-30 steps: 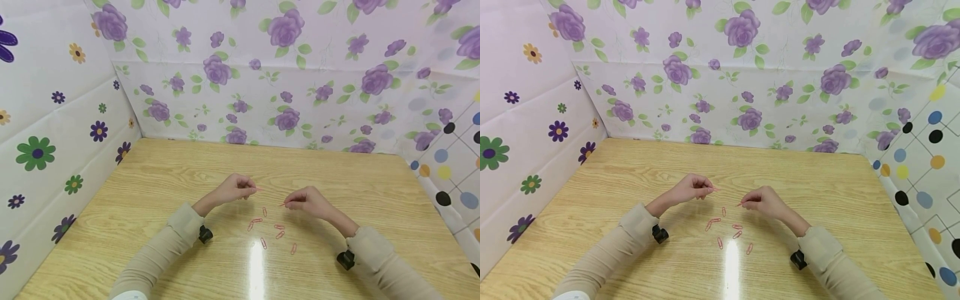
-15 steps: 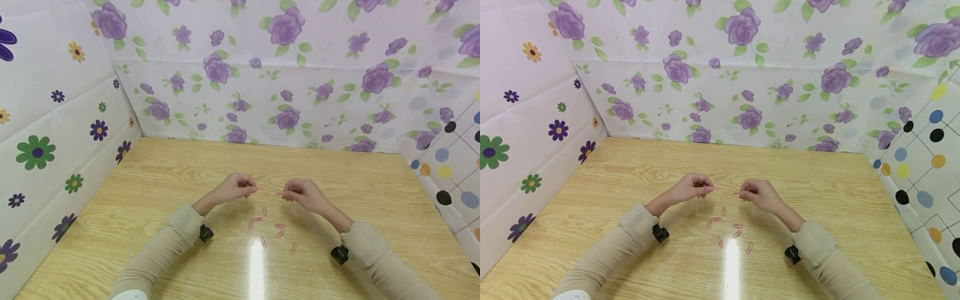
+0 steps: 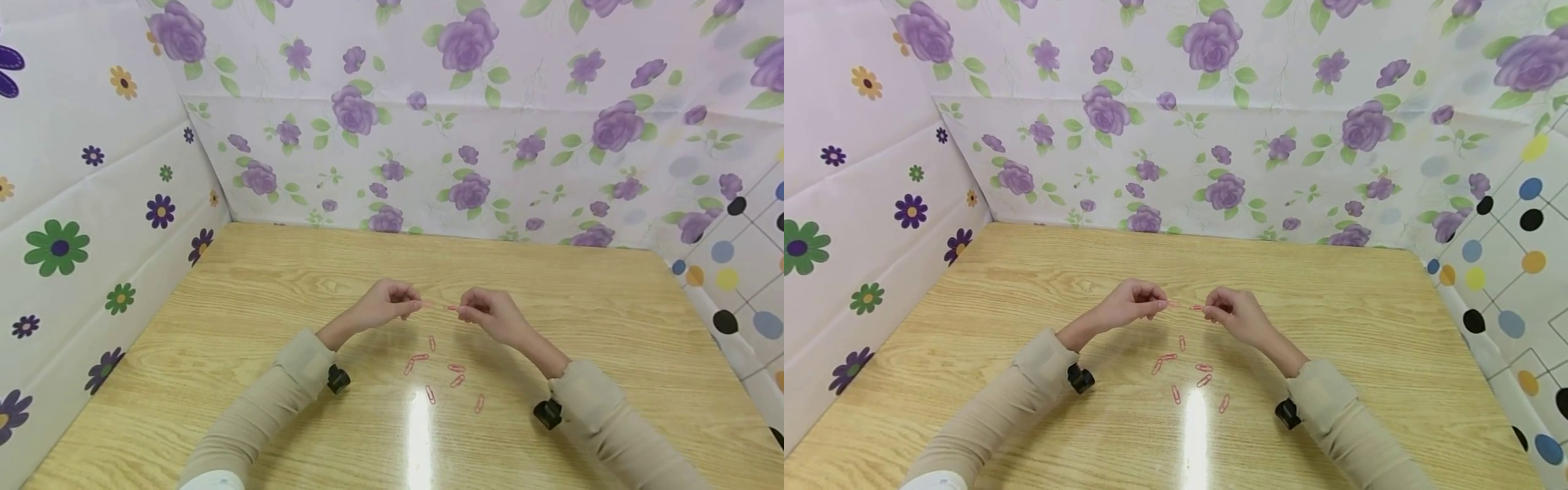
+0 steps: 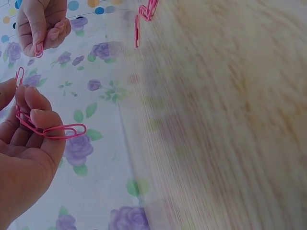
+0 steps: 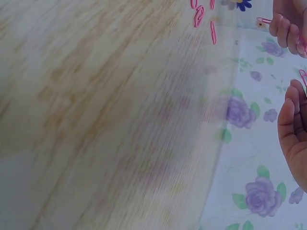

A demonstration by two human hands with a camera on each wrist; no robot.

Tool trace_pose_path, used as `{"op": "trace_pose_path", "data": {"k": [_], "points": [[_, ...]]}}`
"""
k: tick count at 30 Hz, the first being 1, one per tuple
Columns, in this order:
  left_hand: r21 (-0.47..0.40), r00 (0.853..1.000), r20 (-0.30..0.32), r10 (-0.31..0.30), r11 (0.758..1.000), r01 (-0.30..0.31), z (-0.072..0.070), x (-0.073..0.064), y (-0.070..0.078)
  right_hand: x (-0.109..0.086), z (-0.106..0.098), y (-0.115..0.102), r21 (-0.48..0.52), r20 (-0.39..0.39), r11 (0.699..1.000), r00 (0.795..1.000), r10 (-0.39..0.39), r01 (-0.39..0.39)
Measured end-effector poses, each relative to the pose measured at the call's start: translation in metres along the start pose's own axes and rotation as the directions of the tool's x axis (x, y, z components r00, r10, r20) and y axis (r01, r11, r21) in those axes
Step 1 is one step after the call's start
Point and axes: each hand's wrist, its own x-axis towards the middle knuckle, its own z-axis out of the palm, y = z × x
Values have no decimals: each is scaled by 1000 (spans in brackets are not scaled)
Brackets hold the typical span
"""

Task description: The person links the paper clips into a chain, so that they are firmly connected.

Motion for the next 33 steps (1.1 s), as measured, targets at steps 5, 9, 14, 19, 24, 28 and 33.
{"op": "trace_pose_path", "data": {"k": [5, 9, 14, 19, 24, 28, 33], "points": [[0, 1000, -13, 2, 1000, -2, 2, 2, 0, 2, 2, -1, 18, 1, 1000, 1000, -25, 25], [6, 1000, -18, 2, 1000, -2, 4, 4, 0, 4, 4, -1, 21, 5, 999, 999, -50, 50], [6, 1000, -28, 15, 1000, -15, 6, 9, -8, 6, 5, -1, 13, 2, 998, 998, -66, 66], [18, 999, -30, 32, 999, -31, 9, 16, -29, 7, 7, -3, 42, 21, 997, 998, -61, 60], [37, 998, -31, 51, 998, -50, 10, 16, -32, 8, 9, -4, 44, 27, 997, 998, -63, 61], [34, 997, -21, 69, 997, -68, 11, 17, -30, 8, 9, -4, 34, 21, 998, 999, -48, 47], [34, 997, -8, 82, 996, -82, 11, 19, -29, 8, 8, -11, 24, 26, 999, 999, -36, 36]]}}
